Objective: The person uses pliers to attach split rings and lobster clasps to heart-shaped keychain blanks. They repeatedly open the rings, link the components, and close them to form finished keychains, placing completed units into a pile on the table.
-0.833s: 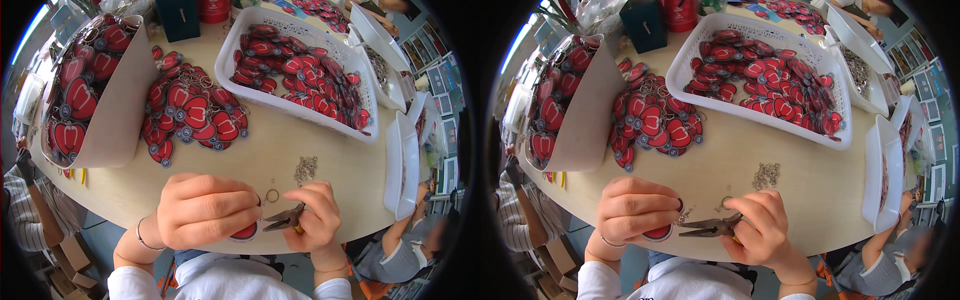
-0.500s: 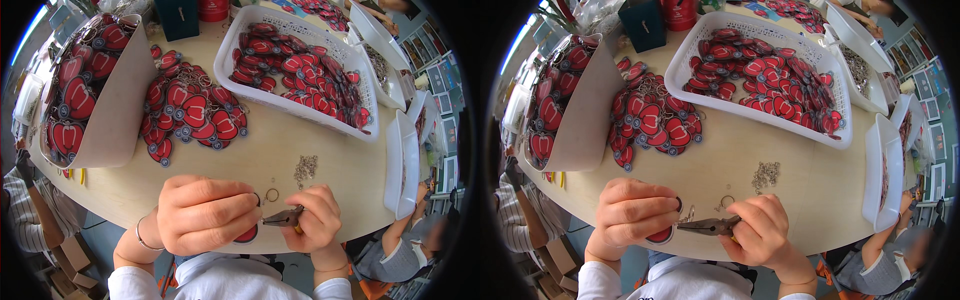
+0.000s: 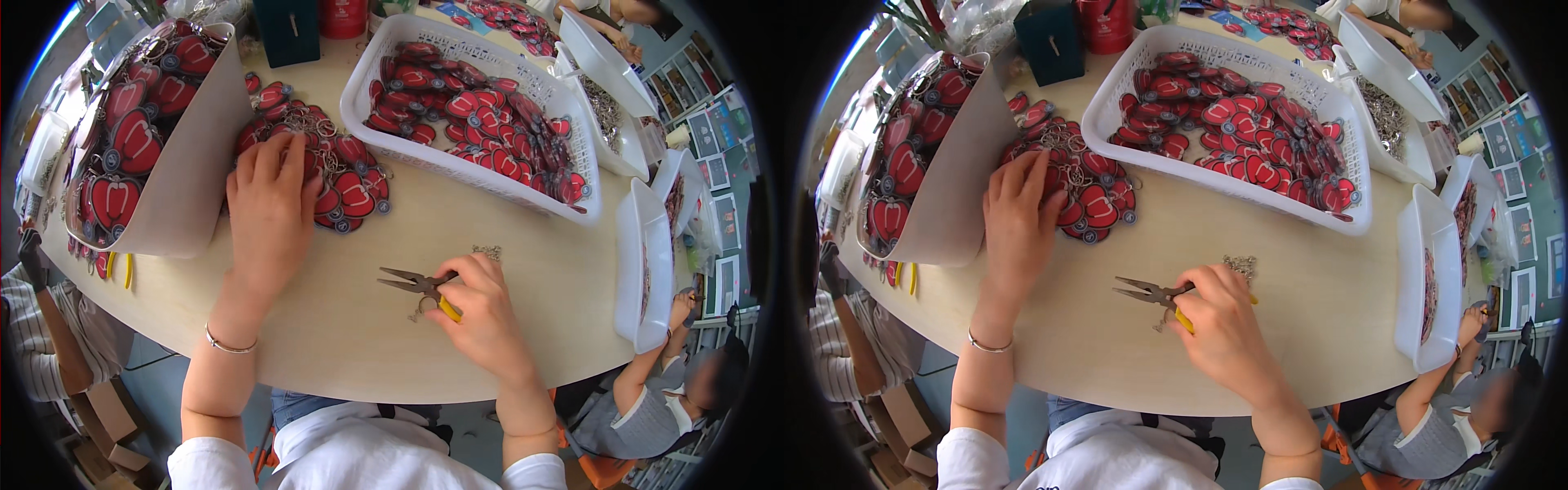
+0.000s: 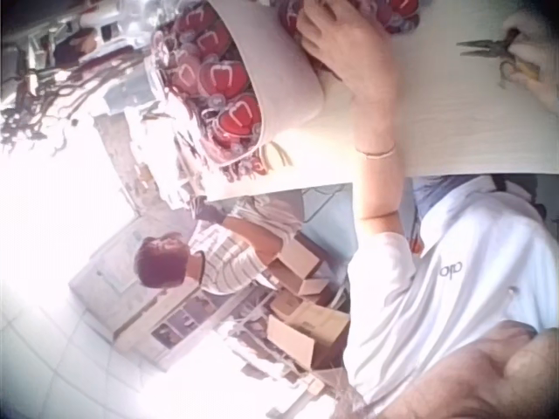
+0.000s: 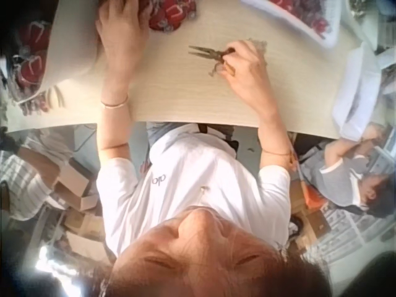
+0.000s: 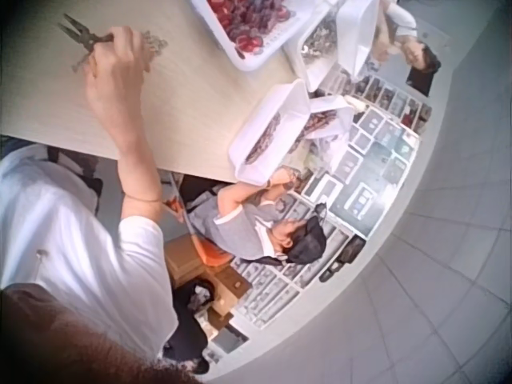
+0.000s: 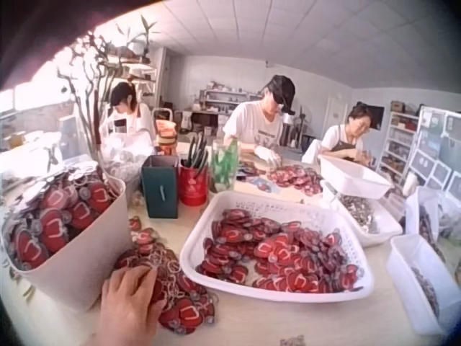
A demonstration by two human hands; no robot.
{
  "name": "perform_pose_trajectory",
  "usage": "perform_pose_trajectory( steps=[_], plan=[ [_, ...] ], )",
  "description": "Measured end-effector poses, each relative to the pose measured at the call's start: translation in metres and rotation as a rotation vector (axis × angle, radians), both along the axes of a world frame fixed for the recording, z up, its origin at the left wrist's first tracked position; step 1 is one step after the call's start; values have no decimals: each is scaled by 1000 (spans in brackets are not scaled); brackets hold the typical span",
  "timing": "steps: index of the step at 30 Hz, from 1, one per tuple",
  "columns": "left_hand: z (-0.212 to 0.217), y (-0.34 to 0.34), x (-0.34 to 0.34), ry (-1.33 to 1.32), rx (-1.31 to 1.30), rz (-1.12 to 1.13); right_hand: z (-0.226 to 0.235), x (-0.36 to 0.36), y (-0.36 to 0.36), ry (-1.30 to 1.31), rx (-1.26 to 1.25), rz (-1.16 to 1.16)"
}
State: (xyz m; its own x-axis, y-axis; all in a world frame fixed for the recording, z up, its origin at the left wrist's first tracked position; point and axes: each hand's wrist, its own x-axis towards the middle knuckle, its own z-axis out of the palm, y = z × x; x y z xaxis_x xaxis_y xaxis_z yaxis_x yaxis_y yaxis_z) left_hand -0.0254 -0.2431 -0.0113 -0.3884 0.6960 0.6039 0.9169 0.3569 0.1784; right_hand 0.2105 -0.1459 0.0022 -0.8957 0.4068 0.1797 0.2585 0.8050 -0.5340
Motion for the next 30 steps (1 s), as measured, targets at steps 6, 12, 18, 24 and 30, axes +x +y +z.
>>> perform_pose_trajectory(
  steps=[6, 12, 18, 24, 30],
  plan=[
    [13, 12, 11, -146, 215, -242, -3, 2, 5, 75, 12, 5],
    [36, 119, 1, -337, -113, -521, -5, 1, 2, 513, 95, -170],
    [10, 230, 21, -450, -414, -335, 1, 1, 6, 630, 113, -358],
    [14, 237, 31, -565, -249, -330, 3, 17, 34, 283, -3, -426],
    [37, 171, 10, -1024, 279, -460, -12, 8, 29, 155, 45, -184]
  ],
)
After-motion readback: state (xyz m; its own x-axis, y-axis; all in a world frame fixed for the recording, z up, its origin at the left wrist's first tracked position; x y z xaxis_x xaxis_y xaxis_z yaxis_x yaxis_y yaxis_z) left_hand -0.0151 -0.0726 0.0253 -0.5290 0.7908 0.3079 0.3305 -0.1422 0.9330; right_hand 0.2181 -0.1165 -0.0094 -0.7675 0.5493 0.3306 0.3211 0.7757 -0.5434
